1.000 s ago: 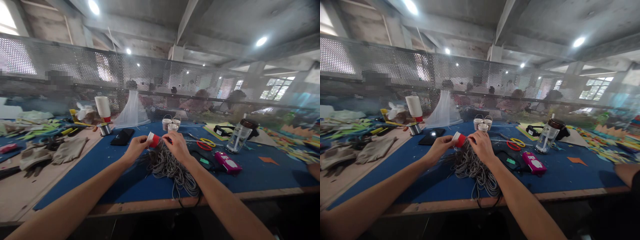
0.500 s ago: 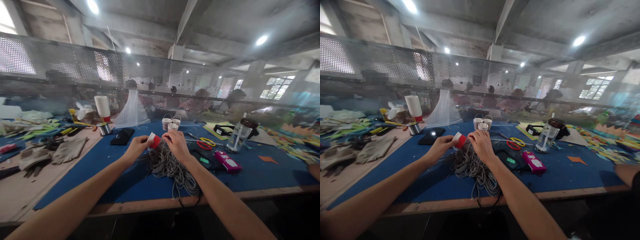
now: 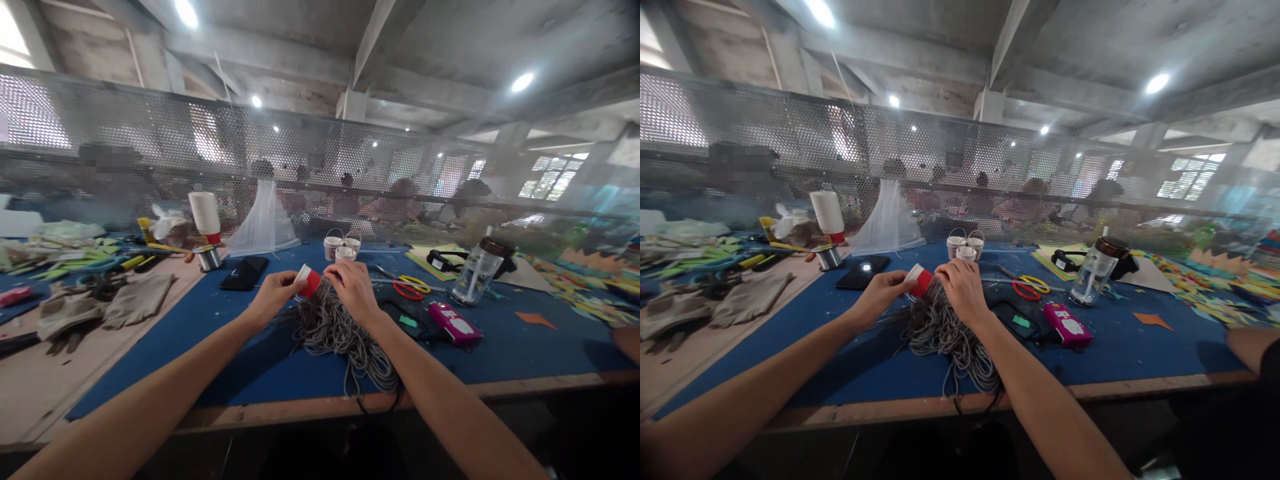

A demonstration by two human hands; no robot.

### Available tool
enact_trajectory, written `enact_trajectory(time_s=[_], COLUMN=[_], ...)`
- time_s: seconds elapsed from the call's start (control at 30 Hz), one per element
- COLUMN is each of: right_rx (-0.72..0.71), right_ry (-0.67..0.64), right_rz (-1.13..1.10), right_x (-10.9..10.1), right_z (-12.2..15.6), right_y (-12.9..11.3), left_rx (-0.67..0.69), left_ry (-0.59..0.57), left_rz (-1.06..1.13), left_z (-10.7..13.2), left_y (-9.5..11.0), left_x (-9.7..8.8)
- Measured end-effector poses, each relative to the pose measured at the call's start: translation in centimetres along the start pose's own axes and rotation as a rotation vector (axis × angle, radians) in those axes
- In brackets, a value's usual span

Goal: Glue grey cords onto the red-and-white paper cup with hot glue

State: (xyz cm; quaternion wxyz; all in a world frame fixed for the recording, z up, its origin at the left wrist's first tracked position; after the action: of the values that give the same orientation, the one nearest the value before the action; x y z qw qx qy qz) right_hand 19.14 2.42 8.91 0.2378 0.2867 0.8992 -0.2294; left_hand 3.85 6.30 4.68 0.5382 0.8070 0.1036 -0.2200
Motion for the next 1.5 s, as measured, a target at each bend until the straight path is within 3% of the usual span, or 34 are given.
enact_trajectory(time_s=[1.5], right_rx=[0.016], right_ry=[-0.005], right_rz=[0.047], right_x=[0.36], right_z=[-0.14], right_y=[0.39], left_rx=[0.055], left_ry=[-0.025], left_rz=[-0.006], left_z=[0.14], left_y=[0.99], left_x=[0.1])
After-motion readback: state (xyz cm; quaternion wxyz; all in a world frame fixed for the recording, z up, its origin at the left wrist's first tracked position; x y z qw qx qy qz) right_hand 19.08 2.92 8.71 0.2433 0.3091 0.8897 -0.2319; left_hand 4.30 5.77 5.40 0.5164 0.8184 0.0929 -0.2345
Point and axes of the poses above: each hand's wrist, its own z-axis away from the middle knuckle, its own x-axis out of the palm, y = z × x, the point moved 10 cm from there along -z, towards the middle knuckle, and after that the axes turned 14 degrees about -z, right-handed, at the moved point
